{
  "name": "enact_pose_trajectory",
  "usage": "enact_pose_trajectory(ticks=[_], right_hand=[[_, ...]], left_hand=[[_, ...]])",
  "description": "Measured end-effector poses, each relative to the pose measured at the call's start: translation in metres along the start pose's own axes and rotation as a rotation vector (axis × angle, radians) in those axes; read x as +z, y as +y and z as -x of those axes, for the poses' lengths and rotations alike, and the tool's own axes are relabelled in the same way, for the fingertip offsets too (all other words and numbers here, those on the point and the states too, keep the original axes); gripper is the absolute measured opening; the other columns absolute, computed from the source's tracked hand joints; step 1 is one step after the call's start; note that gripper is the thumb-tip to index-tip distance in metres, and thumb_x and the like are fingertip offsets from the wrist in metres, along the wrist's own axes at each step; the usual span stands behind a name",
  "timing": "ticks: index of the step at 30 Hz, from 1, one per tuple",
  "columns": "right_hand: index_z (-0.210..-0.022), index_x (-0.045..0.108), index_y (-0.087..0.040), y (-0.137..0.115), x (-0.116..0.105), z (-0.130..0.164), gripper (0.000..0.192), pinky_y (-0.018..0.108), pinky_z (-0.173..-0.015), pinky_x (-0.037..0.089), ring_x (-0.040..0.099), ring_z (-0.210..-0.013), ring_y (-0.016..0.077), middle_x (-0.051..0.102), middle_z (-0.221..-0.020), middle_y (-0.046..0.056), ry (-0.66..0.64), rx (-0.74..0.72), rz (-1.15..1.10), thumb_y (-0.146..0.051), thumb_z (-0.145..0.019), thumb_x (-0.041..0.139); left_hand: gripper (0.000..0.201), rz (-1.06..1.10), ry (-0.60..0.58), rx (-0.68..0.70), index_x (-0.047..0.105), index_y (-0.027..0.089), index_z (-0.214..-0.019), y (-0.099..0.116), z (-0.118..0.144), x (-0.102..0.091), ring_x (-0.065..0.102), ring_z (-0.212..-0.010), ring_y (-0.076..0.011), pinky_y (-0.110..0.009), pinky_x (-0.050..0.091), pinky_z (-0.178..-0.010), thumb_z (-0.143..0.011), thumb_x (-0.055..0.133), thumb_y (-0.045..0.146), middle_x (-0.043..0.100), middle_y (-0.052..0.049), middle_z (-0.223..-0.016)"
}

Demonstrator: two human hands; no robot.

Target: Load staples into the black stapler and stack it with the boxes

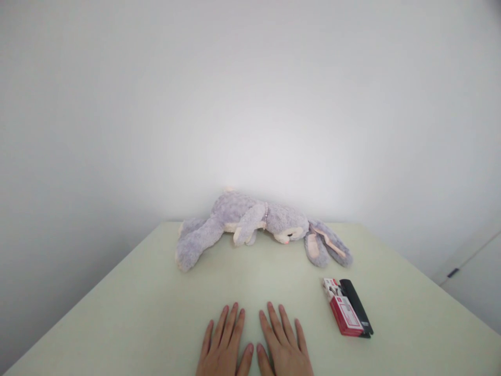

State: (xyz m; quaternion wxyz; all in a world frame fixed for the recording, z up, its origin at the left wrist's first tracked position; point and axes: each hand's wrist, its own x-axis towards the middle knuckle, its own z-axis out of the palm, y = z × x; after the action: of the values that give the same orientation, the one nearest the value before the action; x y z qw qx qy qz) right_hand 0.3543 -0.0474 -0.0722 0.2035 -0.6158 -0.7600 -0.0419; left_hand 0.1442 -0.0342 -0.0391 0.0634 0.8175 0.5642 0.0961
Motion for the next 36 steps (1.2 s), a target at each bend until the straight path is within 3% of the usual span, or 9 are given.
enact_pose_trajectory(ticks=[6, 10, 14, 18, 22, 25, 28, 32, 36], right_hand=[[-0.152, 0.042, -0.042, -0.013, 0.0, 0.001, 0.064, 0.064, -0.117, 0.034, 0.042, -0.146, 0.0354, 0.032, -0.16, -0.006, 0.051, 0.103, 0.017, -0.04, -0.089, 0.055], [-0.153, 0.041, -0.043, -0.011, 0.0, 0.0, 0.063, 0.062, -0.114, 0.04, 0.045, -0.143, 0.0353, 0.036, -0.159, -0.005, 0.048, 0.048, 0.009, -0.044, -0.091, 0.054], [-0.149, 0.049, -0.041, -0.006, -0.007, -0.002, 0.058, 0.058, -0.113, 0.044, 0.05, -0.14, 0.0339, 0.046, -0.155, -0.003, 0.045, 0.054, -0.071, -0.044, -0.092, 0.054], [-0.149, 0.052, -0.023, 0.006, -0.054, -0.002, 0.053, 0.042, -0.112, 0.049, 0.051, -0.141, 0.025, 0.051, -0.154, 0.007, 0.07, 0.162, -0.376, -0.04, -0.1, 0.043], [-0.148, 0.053, -0.024, 0.056, -0.124, 0.006, 0.059, 0.043, -0.104, 0.053, 0.045, -0.144, 0.0304, 0.048, -0.157, 0.01, 0.431, 0.486, -0.495, -0.051, -0.096, 0.045], [-0.146, 0.054, -0.025, 0.12, -0.149, 0.012, 0.065, 0.039, -0.084, 0.058, 0.066, -0.116, 0.0299, 0.058, -0.147, 0.013, 0.516, 0.759, -0.499, -0.059, -0.091, 0.047], [-0.133, 0.064, -0.015, 0.177, -0.141, 0.014, 0.07, 0.042, -0.09, 0.055, 0.069, -0.105, 0.0302, 0.07, -0.129, 0.017, 0.392, 0.842, -0.621, -0.065, -0.086, 0.05], [-0.1, 0.076, -0.015, 0.193, -0.119, 0.009, 0.06, 0.042, -0.097, 0.05, 0.069, -0.1, 0.0292, 0.076, -0.102, 0.014, 0.172, 0.712, -0.702, -0.067, -0.086, 0.05], [-0.096, 0.075, -0.016, 0.142, -0.109, 0.001, 0.059, 0.037, -0.089, 0.052, 0.068, -0.093, 0.0261, 0.073, -0.095, 0.011, 0.077, 0.598, -0.725, -0.065, -0.093, 0.043]], left_hand=[[0.057, 0.018, 0.007, 0.003, 0.022, 0.035, -0.157, 0.002, 0.0, -0.003, 0.027, -0.154, -0.0308, -0.059, 0.026, -0.124, -0.104, 0.036, 0.052, 0.019, 0.001, -0.166], [0.058, 0.057, 0.003, -0.004, 0.025, 0.034, -0.157, -0.002, -0.001, -0.004, 0.025, -0.154, -0.0315, -0.061, 0.024, -0.124, -0.103, 0.037, 0.052, 0.02, 0.001, -0.166], [0.058, 0.243, 0.026, -0.053, 0.041, 0.026, -0.154, 0.005, -0.004, 0.006, 0.027, -0.154, -0.0306, -0.058, 0.021, -0.127, -0.1, 0.041, 0.046, 0.03, -0.003, -0.165], [0.062, 0.843, 0.022, -0.112, 0.039, 0.016, -0.156, 0.059, -0.017, 0.024, 0.035, -0.151, -0.0207, -0.038, 0.03, -0.126, -0.102, 0.031, 0.046, 0.038, -0.006, -0.163], [0.079, 1.508, -0.125, -0.151, 0.047, 0.01, -0.15, 0.144, -0.043, 0.027, 0.048, -0.144, -0.0249, -0.033, 0.039, -0.119, -0.094, 0.044, 0.065, 0.047, -0.014, -0.157], [0.084, 1.55, -0.153, -0.23, 0.051, 0.008, -0.145, 0.197, -0.068, 0.014, 0.058, -0.133, -0.0271, -0.035, 0.046, -0.111, -0.09, 0.045, 0.071, 0.052, -0.018, -0.153], [0.07, 1.461, -0.153, -0.22, 0.058, 0.01, -0.137, 0.226, -0.092, -0.001, 0.062, -0.121, -0.0263, -0.036, 0.05, -0.101, -0.094, 0.045, 0.064, 0.06, -0.018, -0.143], [0.051, 1.356, -0.171, -0.196, 0.069, 0.011, -0.11, 0.227, -0.112, -0.015, 0.065, -0.11, -0.0251, -0.034, 0.052, -0.091, -0.094, 0.049, 0.055, 0.071, -0.017, -0.12], [0.045, 1.255, -0.161, -0.211, 0.07, 0.014, -0.1, 0.185, -0.104, -0.025, 0.068, -0.097, -0.024, -0.034, 0.054, -0.085, -0.095, 0.045, 0.051, 0.074, -0.013, -0.103]])
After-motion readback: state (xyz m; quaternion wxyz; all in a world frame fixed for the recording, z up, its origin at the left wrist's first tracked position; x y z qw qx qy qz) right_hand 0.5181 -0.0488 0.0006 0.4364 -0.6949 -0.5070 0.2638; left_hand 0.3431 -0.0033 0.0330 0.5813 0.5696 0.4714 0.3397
